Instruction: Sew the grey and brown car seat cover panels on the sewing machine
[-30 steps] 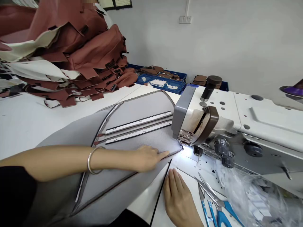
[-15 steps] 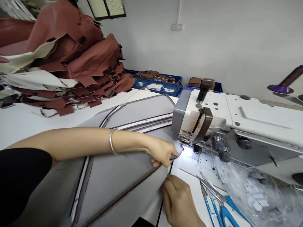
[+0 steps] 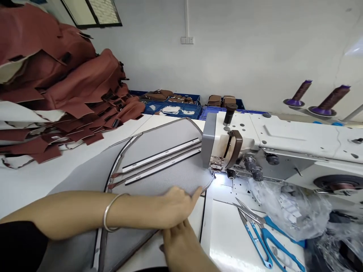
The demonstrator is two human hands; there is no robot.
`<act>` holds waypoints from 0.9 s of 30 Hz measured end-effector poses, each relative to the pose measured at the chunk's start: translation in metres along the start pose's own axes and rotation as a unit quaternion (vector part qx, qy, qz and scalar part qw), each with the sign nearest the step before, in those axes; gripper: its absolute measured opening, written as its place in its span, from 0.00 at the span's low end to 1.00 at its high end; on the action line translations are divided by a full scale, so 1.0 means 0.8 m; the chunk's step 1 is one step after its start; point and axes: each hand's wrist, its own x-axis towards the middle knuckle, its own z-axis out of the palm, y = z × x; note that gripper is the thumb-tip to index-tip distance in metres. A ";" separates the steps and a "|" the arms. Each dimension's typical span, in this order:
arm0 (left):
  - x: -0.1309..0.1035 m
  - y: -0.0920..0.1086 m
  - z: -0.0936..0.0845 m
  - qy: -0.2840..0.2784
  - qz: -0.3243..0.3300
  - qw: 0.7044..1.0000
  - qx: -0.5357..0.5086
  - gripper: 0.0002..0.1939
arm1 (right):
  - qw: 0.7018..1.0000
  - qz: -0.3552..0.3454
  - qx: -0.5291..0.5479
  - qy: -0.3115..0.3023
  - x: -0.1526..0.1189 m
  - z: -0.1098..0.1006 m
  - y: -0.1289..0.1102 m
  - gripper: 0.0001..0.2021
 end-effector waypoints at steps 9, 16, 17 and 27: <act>-0.011 -0.019 -0.019 -0.126 0.115 0.981 -0.094 0.42 | 0.961 -0.130 -0.241 -0.039 -0.130 -0.070 0.051 0.13; -0.001 0.017 0.012 -0.138 0.070 0.973 -0.173 0.47 | 0.967 -0.116 -0.226 0.007 -0.107 -0.040 0.033 0.13; 0.002 0.020 0.013 -0.138 0.068 0.973 -0.174 0.47 | 0.967 -0.122 -0.226 -0.001 -0.106 -0.041 0.034 0.13; 0.024 0.034 0.005 -0.136 0.049 0.974 -0.173 0.47 | 0.974 -0.126 -0.188 -0.012 -0.091 -0.044 0.049 0.12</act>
